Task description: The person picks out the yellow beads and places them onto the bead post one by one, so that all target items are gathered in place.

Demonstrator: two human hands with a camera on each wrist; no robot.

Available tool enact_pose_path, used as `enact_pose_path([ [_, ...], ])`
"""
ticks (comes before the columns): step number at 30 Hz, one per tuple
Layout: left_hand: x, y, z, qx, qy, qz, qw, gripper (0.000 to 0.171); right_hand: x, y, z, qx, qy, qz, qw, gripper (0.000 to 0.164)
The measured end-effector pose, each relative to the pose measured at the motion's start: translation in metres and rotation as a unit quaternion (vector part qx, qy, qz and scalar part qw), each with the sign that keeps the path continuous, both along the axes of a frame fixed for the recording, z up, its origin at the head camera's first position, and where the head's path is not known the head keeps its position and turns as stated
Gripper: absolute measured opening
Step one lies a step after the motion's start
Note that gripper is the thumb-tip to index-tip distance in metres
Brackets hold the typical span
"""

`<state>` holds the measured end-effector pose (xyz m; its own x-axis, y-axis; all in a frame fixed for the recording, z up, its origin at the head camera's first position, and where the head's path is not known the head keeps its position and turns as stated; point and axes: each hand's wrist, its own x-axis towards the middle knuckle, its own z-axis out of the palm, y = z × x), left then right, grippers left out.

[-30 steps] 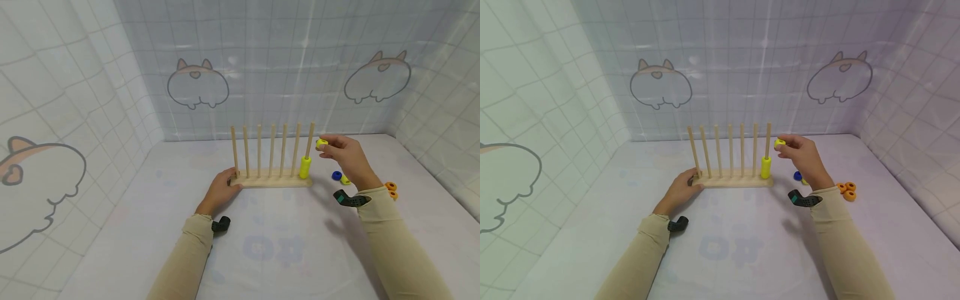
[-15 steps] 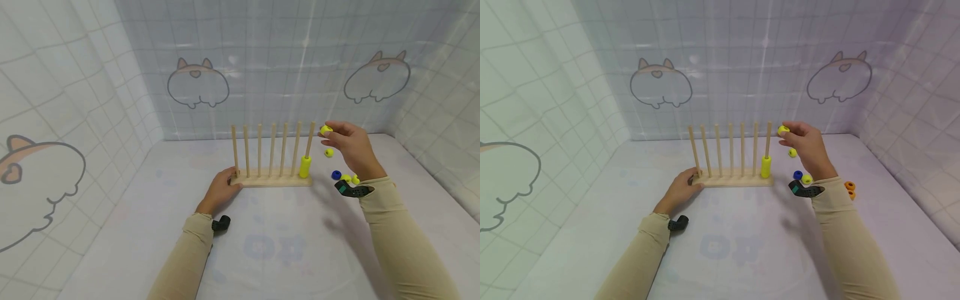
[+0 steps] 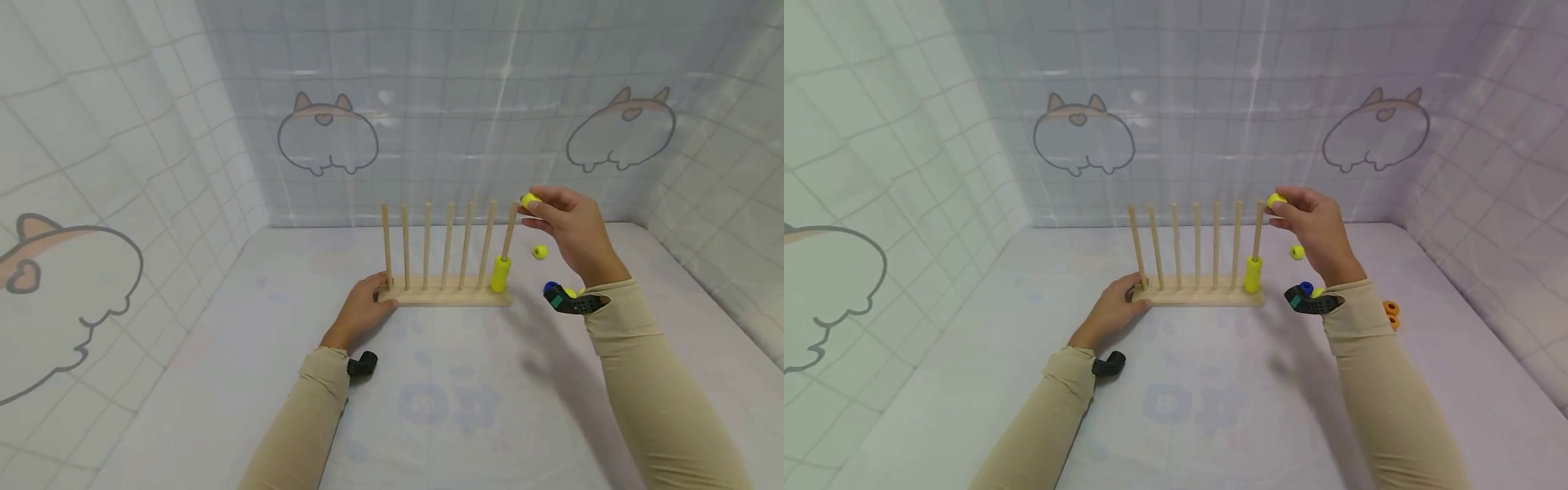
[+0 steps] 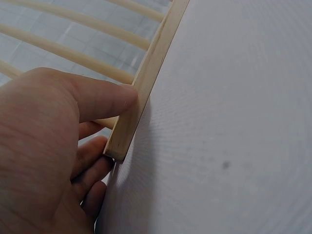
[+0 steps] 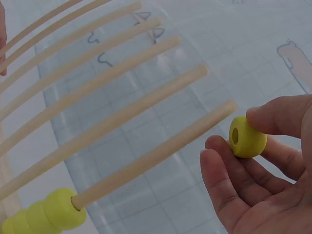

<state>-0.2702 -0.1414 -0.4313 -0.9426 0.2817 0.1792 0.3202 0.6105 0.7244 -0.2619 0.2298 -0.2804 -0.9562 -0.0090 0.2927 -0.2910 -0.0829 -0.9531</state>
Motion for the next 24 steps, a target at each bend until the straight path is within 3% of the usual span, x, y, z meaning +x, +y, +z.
enact_pose_path([
  [7,0.003,0.000,0.002,-0.029,-0.006,0.009,0.9995,0.062,0.001,-0.003,0.003,0.013,0.008,0.007,1.000,0.047],
  [24,0.002,0.001,-0.001,-0.025,-0.005,0.010,0.9996,0.061,0.000,-0.006,0.016,0.084,0.005,-0.001,0.996,0.044],
])
